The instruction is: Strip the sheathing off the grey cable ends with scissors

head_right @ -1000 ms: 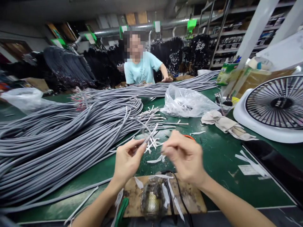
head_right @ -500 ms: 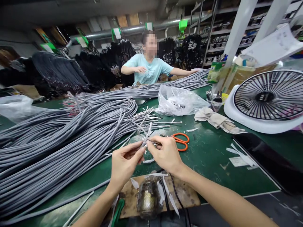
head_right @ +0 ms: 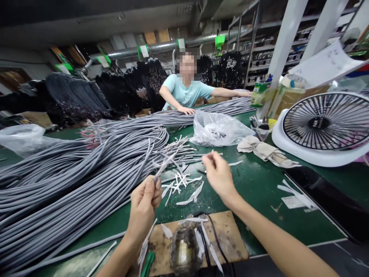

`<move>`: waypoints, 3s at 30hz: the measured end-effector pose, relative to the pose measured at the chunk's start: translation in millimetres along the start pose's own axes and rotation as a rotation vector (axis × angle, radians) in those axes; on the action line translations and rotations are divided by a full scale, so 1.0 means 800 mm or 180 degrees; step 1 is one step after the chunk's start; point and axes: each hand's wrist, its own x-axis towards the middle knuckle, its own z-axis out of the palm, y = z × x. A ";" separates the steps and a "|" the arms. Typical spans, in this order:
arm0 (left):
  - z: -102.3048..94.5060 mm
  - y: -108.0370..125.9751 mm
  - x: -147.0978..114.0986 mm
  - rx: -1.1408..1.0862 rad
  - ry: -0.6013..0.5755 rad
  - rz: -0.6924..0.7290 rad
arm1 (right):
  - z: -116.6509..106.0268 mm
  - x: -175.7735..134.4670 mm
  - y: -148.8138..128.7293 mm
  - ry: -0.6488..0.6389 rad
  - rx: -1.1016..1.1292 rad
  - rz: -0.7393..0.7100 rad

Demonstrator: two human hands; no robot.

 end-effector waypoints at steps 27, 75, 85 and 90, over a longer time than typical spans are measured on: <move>0.004 -0.004 -0.003 -0.0059 -0.0498 -0.0121 | 0.030 -0.044 -0.022 -0.1528 0.0267 -0.0278; 0.031 0.001 0.020 -0.0369 0.0565 -0.0750 | 0.023 -0.060 -0.028 -0.0978 -0.0358 -0.3003; -0.016 0.009 0.044 -0.1610 0.0323 -0.1060 | -0.010 -0.022 -0.037 0.0164 0.0758 -0.0485; 0.015 0.003 0.015 -0.1533 -0.0175 -0.0763 | 0.029 -0.030 -0.023 -0.0899 0.0553 0.0120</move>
